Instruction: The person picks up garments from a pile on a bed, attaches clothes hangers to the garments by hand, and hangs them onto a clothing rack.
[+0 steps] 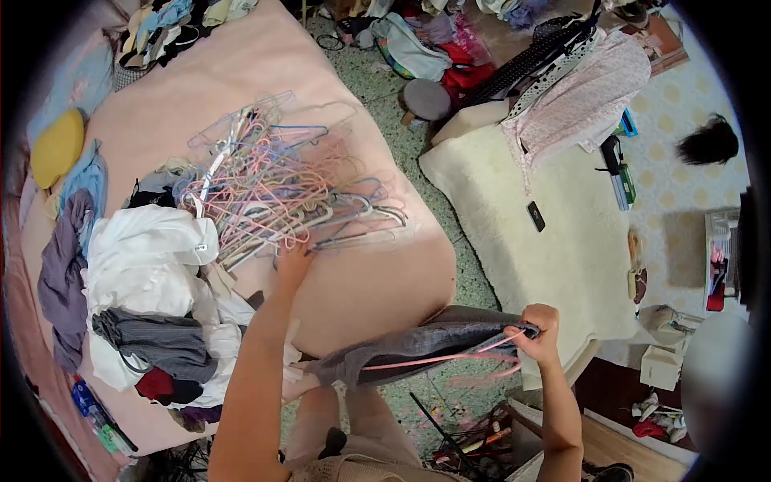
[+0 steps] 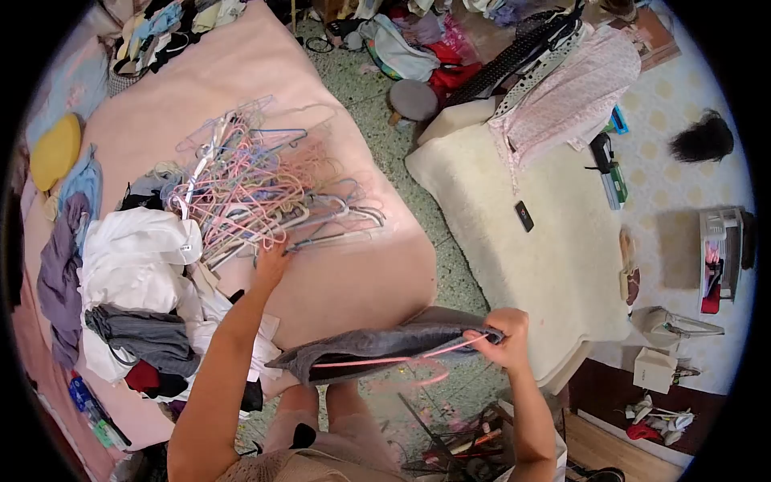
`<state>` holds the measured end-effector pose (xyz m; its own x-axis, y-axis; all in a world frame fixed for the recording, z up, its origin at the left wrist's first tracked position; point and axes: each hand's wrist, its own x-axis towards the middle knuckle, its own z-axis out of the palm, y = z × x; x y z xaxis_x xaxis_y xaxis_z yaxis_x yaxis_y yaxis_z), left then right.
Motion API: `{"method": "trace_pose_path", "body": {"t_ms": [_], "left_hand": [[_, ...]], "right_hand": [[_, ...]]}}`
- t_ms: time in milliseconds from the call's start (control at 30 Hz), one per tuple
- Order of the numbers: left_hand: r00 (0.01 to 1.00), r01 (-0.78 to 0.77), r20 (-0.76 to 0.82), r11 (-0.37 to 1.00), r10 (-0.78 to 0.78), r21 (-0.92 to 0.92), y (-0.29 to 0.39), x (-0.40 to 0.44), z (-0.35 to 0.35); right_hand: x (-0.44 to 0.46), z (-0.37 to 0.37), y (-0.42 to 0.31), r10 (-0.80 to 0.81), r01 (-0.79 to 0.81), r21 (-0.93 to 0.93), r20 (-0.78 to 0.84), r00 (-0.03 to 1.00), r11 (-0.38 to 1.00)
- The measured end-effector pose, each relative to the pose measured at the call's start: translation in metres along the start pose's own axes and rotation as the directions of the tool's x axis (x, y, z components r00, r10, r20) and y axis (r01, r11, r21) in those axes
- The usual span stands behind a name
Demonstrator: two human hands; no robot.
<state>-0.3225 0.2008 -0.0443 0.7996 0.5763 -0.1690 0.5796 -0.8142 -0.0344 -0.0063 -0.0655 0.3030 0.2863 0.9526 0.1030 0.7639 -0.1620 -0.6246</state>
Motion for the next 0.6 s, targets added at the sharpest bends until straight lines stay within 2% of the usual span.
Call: {"method": "trace_pose_path", "body": {"t_ms": [100,233,267,367,400,433,533,567,600], "left_hand": [[0.995,0.085,-0.060,0.994,-0.081,0.070,-0.017,0.028,0.002],[0.989,0.126,-0.073,0.991,-0.129,-0.046,-0.038,0.067,-0.005],[0.981,0.133,-0.134,0.989,-0.140,-0.058,-0.040,0.074,-0.012],[0.966,0.223,-0.133,0.975,-0.222,-0.009,-0.045,0.103,-0.001],[0.960,0.249,-0.129,0.968,-0.248,-0.011,-0.046,0.113,-0.002],[0.959,0.252,-0.127,0.968,-0.252,-0.014,-0.047,0.119,-0.011],[0.962,0.221,-0.118,0.954,-0.248,-0.204,-0.052,0.130,-0.033],[0.961,0.226,-0.114,0.954,-0.251,-0.196,-0.055,0.133,-0.037],[0.991,0.134,0.004,0.961,-0.137,-0.241,-0.061,0.135,-0.044]], "right_hand": [[0.011,0.005,0.009,0.001,-0.001,-0.006,-0.001,1.000,1.000],[0.032,0.011,0.006,0.010,-0.010,-0.003,-0.008,1.000,1.000],[0.036,0.012,0.010,-0.008,0.008,-0.031,0.010,1.000,0.999],[0.054,0.019,0.029,0.003,0.000,-0.087,0.033,0.999,0.996],[0.064,0.024,0.033,0.020,-0.018,-0.055,0.035,0.999,0.998],[0.075,0.030,0.038,0.018,-0.016,-0.057,0.040,0.999,0.998],[0.110,0.059,0.069,0.120,-0.113,-0.181,0.030,0.992,0.977],[0.120,0.073,0.084,0.142,-0.134,-0.197,0.027,0.989,0.971],[0.131,0.086,0.093,0.139,-0.132,-0.186,0.027,0.990,0.974]]}}
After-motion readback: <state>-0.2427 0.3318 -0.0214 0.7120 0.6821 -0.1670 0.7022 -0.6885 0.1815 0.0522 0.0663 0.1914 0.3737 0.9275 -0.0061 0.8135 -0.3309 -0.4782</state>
